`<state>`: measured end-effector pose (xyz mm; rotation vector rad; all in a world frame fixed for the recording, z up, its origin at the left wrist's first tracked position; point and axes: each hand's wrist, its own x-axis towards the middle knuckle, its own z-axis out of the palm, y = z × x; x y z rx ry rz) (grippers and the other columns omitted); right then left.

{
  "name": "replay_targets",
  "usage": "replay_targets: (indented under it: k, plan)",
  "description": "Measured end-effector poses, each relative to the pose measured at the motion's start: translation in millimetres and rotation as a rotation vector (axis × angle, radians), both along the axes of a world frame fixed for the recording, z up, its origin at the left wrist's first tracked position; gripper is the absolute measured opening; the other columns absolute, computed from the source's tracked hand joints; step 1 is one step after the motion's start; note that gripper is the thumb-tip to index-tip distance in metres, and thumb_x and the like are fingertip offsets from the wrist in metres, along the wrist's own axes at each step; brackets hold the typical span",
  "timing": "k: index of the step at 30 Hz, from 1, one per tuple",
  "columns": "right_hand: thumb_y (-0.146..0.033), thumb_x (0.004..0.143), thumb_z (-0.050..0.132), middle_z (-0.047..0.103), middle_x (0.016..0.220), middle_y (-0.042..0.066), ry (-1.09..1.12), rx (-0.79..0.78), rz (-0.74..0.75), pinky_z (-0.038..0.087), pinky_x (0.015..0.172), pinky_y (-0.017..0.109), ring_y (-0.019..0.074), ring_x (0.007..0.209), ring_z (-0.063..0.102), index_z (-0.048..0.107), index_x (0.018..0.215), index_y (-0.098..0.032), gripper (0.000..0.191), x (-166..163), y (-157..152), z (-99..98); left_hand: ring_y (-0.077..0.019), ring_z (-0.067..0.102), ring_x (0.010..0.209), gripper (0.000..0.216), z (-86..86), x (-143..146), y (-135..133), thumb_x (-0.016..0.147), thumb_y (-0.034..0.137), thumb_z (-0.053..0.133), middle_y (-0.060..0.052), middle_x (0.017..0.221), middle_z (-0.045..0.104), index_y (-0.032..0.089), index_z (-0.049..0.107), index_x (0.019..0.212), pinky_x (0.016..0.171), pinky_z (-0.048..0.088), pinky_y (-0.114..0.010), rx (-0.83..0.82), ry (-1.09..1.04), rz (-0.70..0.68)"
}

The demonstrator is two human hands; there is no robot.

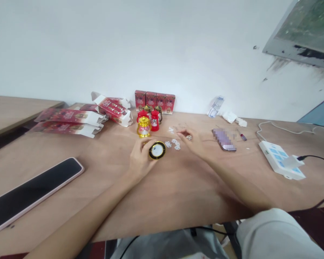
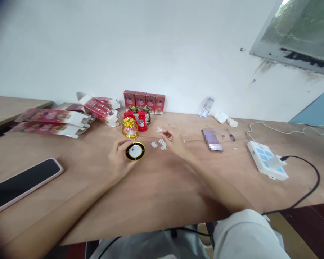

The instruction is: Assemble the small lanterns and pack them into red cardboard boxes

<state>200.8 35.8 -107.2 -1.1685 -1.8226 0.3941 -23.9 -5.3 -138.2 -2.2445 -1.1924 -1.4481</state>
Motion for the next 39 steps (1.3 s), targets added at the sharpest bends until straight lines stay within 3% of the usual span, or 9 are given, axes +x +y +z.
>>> replay_targets:
  k: [4,6,11,18,23,30,36,39]
  plan:
    - [-0.014,0.083,0.049,0.069,0.100,0.011,-0.524,-0.193,-0.128,0.046,0.080,0.030,0.0188,0.089,0.063,0.065,0.103,-0.013,0.026,48.0,40.5,1.4,-0.0228,0.060,0.098,0.044,-2.6,-1.4,6.1,0.074,0.032,0.066,-0.007,0.104,0.058,0.023,0.045,0.111,0.079,0.051,-0.036,-0.043,-0.125,-0.019]
    - [-0.012,0.082,0.050,0.069,0.100,0.012,-0.628,-0.247,-0.132,0.045,0.081,0.030,0.0201,0.090,0.063,0.067,0.098,-0.013,0.023,61.6,51.9,-0.6,-0.0223,0.062,0.090,0.046,-5.8,-1.2,9.5,0.071,0.036,0.069,-0.005,0.098,0.059,0.023,0.044,0.107,0.073,0.052,-0.035,-0.093,-0.195,-0.030]
    - [-0.012,0.079,0.053,0.070,0.077,0.006,-0.672,-0.296,-0.109,0.043,0.068,0.024,0.0162,0.071,0.062,0.069,0.076,-0.016,0.017,69.4,61.8,-9.3,-0.0217,0.065,0.078,0.053,-10.8,-1.3,14.7,0.064,0.047,0.072,-0.003,0.089,0.060,0.022,0.041,0.097,0.062,0.052,-0.034,-0.269,-0.286,0.030]
    - [-0.015,0.079,0.056,0.068,0.072,0.007,-0.598,-0.299,-0.129,0.042,0.065,0.022,0.0145,0.067,0.059,0.066,0.071,-0.013,0.013,76.3,75.4,-16.3,-0.0235,0.065,0.076,0.053,-9.7,-2.3,15.5,0.061,0.047,0.073,-0.004,0.087,0.062,0.024,0.041,0.096,0.059,0.052,-0.035,-0.304,-0.307,0.079]
    - [-0.013,0.082,0.047,0.068,0.079,0.007,-0.458,-0.258,-0.193,0.044,0.069,0.023,0.0139,0.073,0.060,0.062,0.084,-0.012,0.015,82.1,80.1,-15.1,-0.0239,0.064,0.079,0.051,-7.2,-1.4,15.1,0.062,0.049,0.071,-0.006,0.088,0.062,0.023,0.044,0.095,0.062,0.053,-0.036,-0.273,-0.301,0.104]
    - [-0.016,0.085,0.037,0.064,0.082,0.005,-0.271,-0.178,-0.103,0.047,0.069,0.024,0.0111,0.069,0.058,0.056,0.107,-0.011,0.029,82.8,68.7,-11.9,-0.0219,0.061,0.093,0.048,3.9,-2.1,12.0,0.073,0.041,0.067,-0.007,0.101,0.060,0.019,0.047,0.112,0.079,0.051,-0.035,-0.220,-0.289,0.013]
    - [-0.027,0.083,0.044,0.058,0.069,0.000,-0.018,-0.189,-0.055,0.045,0.060,0.024,0.0103,0.059,0.055,0.060,0.095,-0.013,0.025,69.8,59.8,-14.1,-0.0205,0.060,0.092,0.042,4.9,-3.3,13.3,0.074,0.038,0.066,-0.006,0.099,0.060,0.019,0.050,0.107,0.080,0.049,-0.033,-0.240,-0.315,0.033]
    - [-0.032,0.081,0.047,0.057,0.067,0.000,0.006,-0.191,-0.062,0.045,0.057,0.023,0.0106,0.057,0.054,0.058,0.090,-0.014,0.024,64.3,57.1,-15.6,-0.0204,0.060,0.091,0.044,1.2,-3.9,15.8,0.072,0.040,0.068,-0.006,0.098,0.060,0.018,0.049,0.106,0.079,0.049,-0.033,-0.265,-0.339,0.044]
